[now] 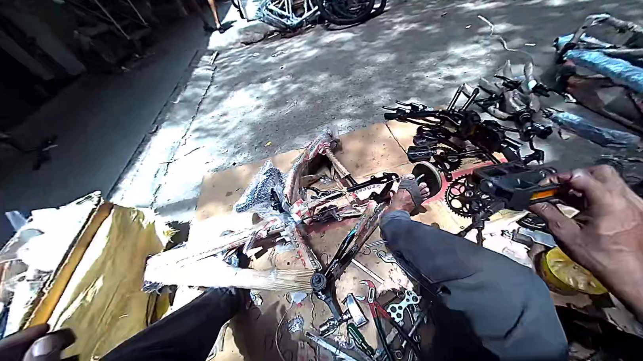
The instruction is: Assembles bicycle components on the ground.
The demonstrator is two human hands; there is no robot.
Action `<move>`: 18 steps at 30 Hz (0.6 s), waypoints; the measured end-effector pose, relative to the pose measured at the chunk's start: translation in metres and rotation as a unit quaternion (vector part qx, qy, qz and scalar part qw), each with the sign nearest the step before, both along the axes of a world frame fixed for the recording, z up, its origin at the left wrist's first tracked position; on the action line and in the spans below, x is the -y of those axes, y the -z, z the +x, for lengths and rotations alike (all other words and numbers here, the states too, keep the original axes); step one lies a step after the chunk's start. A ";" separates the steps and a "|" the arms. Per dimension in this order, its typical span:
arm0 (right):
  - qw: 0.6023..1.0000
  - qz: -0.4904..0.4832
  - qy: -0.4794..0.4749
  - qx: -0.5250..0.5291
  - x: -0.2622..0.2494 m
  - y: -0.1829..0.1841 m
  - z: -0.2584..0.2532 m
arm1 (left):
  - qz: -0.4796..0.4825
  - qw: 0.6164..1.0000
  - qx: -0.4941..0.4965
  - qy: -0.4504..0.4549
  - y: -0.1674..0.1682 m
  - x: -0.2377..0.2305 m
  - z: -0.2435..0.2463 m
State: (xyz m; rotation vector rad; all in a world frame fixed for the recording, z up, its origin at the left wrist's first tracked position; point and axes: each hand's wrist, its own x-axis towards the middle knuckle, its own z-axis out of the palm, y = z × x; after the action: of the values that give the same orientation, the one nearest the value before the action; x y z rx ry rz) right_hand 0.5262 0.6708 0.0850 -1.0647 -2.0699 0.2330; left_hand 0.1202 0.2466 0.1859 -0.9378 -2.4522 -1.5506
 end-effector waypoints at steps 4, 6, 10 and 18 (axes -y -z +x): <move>0.994 0.081 -0.067 0.010 0.046 -0.066 -0.069 | -0.019 0.938 0.219 0.269 0.064 -0.097 0.044; 0.994 0.057 -0.095 -0.012 0.076 -0.063 -0.105 | -0.058 0.816 0.424 0.388 0.105 -0.146 0.079; 0.969 -0.201 -0.143 -0.035 0.140 0.013 -0.151 | 0.086 0.662 0.694 0.270 0.169 -0.179 0.118; 0.829 -0.409 -0.299 0.236 0.239 0.132 -0.152 | 0.160 0.685 0.711 0.011 0.288 -0.159 0.071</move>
State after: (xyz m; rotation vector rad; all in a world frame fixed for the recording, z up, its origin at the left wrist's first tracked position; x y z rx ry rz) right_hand 0.3740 0.4313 -0.0467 -0.9379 -2.8085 1.4015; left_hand 0.1914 0.4058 -0.1026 0.7196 -2.3998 -3.3461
